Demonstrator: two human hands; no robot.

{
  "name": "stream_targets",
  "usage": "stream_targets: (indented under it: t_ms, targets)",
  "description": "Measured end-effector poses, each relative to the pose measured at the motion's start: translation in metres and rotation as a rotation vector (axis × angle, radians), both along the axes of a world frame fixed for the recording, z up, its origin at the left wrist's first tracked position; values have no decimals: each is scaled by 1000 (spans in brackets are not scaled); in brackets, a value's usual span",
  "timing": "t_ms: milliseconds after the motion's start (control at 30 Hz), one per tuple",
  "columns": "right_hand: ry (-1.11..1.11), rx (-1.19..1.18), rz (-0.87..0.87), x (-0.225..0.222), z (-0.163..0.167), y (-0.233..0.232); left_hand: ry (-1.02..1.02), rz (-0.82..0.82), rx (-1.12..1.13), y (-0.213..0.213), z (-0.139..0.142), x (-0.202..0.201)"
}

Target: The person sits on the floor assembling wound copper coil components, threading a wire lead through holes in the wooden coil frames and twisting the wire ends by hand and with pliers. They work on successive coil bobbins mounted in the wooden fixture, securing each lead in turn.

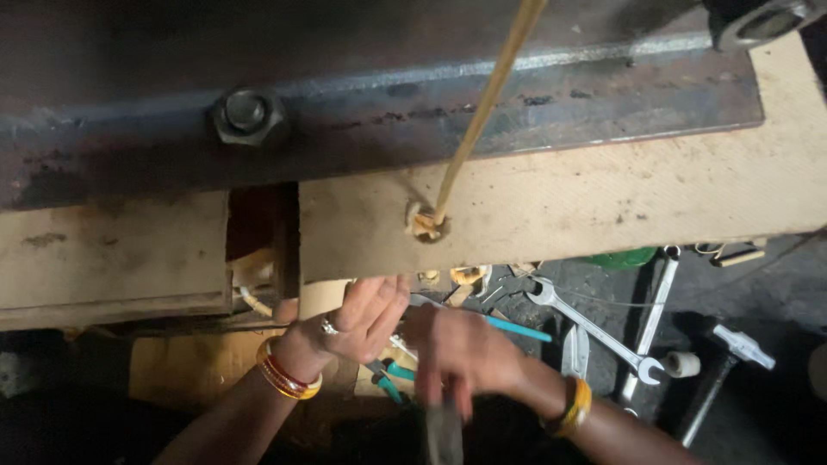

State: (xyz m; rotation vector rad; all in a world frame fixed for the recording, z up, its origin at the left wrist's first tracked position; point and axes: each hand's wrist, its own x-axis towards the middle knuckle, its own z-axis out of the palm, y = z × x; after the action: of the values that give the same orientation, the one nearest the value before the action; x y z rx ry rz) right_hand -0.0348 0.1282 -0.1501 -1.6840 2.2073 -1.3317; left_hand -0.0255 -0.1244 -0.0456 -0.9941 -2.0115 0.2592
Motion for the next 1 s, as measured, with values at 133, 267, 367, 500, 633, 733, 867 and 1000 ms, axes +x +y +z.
stream_targets:
  t_ms: [133,267,367,500,633,733,867,1000]
  targets:
    - [-932,395,-498,9,6,-5,7,-26,67,2,-8,-1]
    - [229,-178,11,10,15,2,60,-20,53,2,-18,-6]
    - [43,-75,-166,-4,7,-7,210,98,-17,4,-28,-5]
    - [-844,416,-503,3,2,-13,326,250,-30,6,-28,-5]
    - [-233,138,94,15,17,-5,223,252,129,13,-5,0]
    - [-40,482,45,11,29,-8,-55,249,252,18,14,19]
    - [252,480,-37,24,45,-17,-185,169,368,9,18,89]
    - [-19,539,-250,41,65,-21,-766,341,848,-9,-6,119]
